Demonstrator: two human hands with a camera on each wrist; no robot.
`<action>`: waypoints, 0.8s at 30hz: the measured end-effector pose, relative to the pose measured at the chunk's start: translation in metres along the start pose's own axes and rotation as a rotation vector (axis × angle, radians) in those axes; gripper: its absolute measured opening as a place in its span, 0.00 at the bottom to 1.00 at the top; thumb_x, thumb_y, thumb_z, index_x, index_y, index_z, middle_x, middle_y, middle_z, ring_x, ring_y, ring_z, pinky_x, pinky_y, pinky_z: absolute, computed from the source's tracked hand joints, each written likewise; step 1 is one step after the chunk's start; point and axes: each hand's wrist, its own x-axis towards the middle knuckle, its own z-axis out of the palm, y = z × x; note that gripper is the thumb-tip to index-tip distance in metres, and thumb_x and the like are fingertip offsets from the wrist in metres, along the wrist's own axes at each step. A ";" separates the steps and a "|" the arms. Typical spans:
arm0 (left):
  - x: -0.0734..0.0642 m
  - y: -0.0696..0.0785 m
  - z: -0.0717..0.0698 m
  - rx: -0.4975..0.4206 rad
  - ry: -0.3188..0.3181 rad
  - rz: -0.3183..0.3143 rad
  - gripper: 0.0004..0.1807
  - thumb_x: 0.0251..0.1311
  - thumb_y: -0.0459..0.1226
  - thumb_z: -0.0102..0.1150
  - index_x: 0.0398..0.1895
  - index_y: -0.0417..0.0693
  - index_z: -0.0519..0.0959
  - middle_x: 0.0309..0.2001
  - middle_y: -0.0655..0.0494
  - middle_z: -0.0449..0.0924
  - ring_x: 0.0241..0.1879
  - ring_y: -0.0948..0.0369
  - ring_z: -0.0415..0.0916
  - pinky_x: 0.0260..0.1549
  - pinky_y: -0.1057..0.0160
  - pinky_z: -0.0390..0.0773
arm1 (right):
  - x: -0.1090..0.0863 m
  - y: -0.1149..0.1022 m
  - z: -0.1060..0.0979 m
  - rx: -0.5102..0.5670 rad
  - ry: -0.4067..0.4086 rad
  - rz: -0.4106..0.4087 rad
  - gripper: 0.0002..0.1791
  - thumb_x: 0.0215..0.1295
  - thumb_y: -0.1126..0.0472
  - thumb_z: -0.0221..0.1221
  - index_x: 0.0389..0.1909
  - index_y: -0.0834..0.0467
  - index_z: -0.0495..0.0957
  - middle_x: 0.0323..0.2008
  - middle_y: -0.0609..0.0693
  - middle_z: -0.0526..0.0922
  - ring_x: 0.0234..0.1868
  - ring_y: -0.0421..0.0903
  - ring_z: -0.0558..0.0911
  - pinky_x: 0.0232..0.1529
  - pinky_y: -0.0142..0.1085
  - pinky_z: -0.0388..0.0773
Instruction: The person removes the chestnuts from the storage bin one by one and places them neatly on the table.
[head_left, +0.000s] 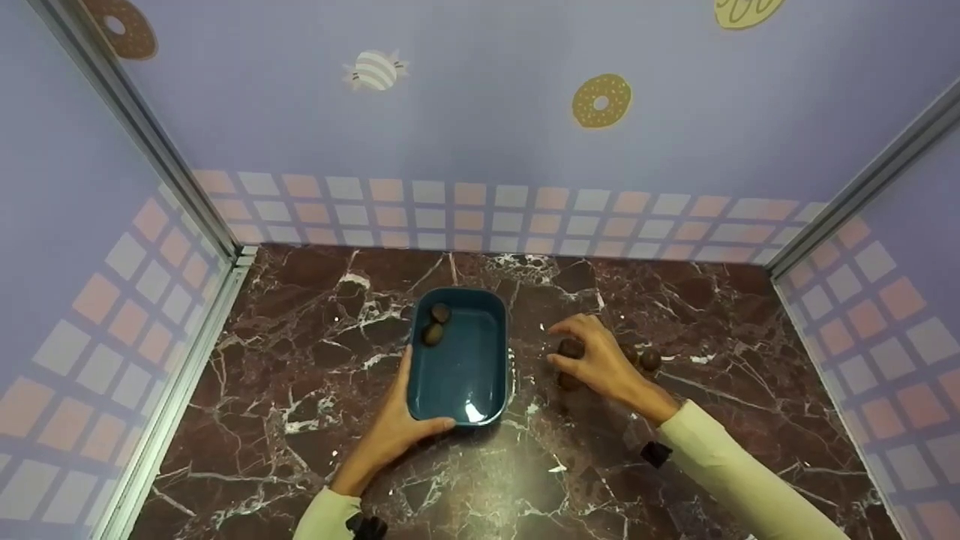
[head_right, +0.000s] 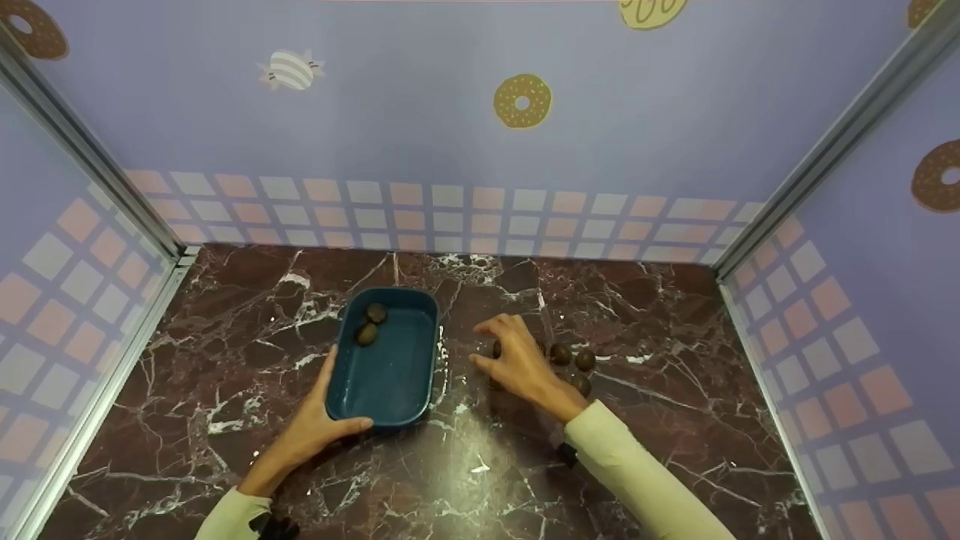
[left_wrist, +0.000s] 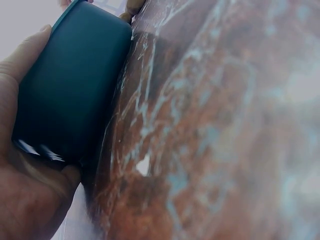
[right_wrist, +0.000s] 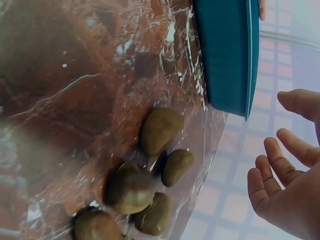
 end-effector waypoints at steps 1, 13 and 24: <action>0.000 0.000 0.000 -0.003 0.000 0.004 0.81 0.49 0.39 0.90 0.93 0.50 0.33 0.91 0.44 0.33 0.88 0.41 0.35 0.82 0.31 0.41 | 0.002 -0.001 0.002 0.000 -0.004 -0.004 0.22 0.62 0.65 0.79 0.56 0.63 0.87 0.53 0.55 0.88 0.56 0.55 0.81 0.60 0.54 0.79; 0.001 -0.001 -0.001 -0.017 0.008 0.009 0.81 0.48 0.39 0.91 0.93 0.50 0.34 0.91 0.45 0.34 0.88 0.41 0.36 0.82 0.32 0.41 | 0.023 -0.015 0.021 0.013 -0.052 -0.057 0.22 0.63 0.64 0.78 0.57 0.65 0.87 0.53 0.56 0.87 0.55 0.58 0.81 0.58 0.55 0.80; 0.000 0.002 0.000 -0.033 -0.007 -0.019 0.80 0.51 0.37 0.89 0.93 0.54 0.34 0.91 0.48 0.33 0.89 0.44 0.33 0.83 0.34 0.39 | 0.046 -0.029 0.045 0.039 -0.102 -0.112 0.21 0.66 0.62 0.78 0.57 0.64 0.87 0.52 0.57 0.86 0.55 0.58 0.80 0.57 0.54 0.79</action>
